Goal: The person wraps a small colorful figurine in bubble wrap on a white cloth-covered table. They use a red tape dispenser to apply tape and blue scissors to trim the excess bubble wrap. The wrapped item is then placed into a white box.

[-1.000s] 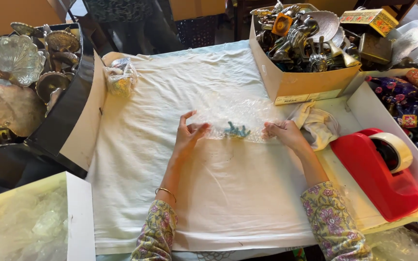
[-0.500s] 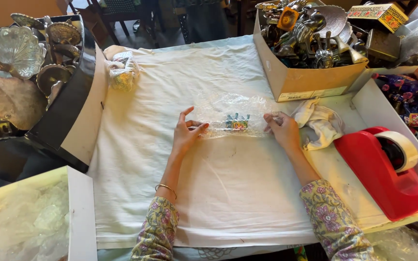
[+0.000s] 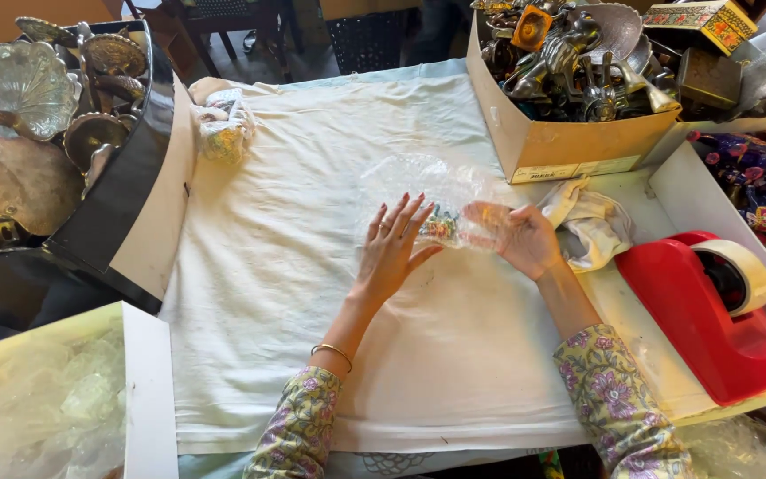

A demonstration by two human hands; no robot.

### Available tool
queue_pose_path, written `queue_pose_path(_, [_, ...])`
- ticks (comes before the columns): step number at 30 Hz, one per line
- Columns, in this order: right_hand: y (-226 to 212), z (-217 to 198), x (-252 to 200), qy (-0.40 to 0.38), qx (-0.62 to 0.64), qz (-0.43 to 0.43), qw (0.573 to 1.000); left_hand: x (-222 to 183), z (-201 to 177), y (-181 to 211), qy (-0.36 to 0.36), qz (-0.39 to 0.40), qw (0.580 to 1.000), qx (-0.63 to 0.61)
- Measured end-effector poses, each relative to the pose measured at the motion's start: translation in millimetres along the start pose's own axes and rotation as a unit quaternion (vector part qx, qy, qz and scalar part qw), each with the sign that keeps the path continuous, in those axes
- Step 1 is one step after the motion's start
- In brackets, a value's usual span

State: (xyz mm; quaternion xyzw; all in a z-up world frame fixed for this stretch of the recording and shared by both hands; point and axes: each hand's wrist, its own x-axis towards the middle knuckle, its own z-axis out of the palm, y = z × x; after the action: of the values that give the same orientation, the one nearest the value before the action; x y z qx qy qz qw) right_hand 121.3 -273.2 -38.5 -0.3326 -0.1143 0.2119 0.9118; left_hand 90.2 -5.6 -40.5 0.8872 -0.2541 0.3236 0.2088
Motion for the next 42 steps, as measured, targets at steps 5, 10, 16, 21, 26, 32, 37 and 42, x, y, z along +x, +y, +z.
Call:
queue_pose_path(5, [24.8,-24.6,8.6,0.084,-0.150,-0.003,0.985,-10.1,6.3,-6.6,-0.033,0.008,0.999,0.003])
queue_pose_path(10, [35.6,1.9,14.3,0.065,-0.535,-0.093,0.837,-11.3,1.3,-6.1,-0.051,-0.030,0.997,-0.044])
queue_pose_path(16, [42.4,-17.7,19.9,0.064,-0.525,-0.019,0.848,-16.2,9.3,-11.9,-0.043,-0.021,0.999,-0.004])
queue_pose_path(21, [51.5,-69.5,21.6,0.061,-0.392,-0.010,0.918,-16.7,9.2,-15.0,-0.038,-0.042,0.998,-0.026])
queue_pose_path(26, [45.7,-70.3,17.8,0.038,-0.182,0.046,0.982,-18.8,10.0,-17.3,-0.041,-0.054,0.998,-0.015])
queue_pose_path(32, [32.9,-51.8,7.8,0.046,-0.560,0.017,0.827,-17.3,10.8,-17.4,-0.057,-0.101,0.993,-0.030])
queue_pose_path(37, [27.6,-31.7,7.3,-0.007,-0.492,0.047,0.869,-19.2,16.6,-20.9,-0.087,-0.122,0.989,-0.012])
queue_pose_path(42, [11.4,-55.1,6.3,0.076,-0.412,-0.016,0.908,-19.3,20.2,-23.5,-0.075,-0.113,0.991,0.016])
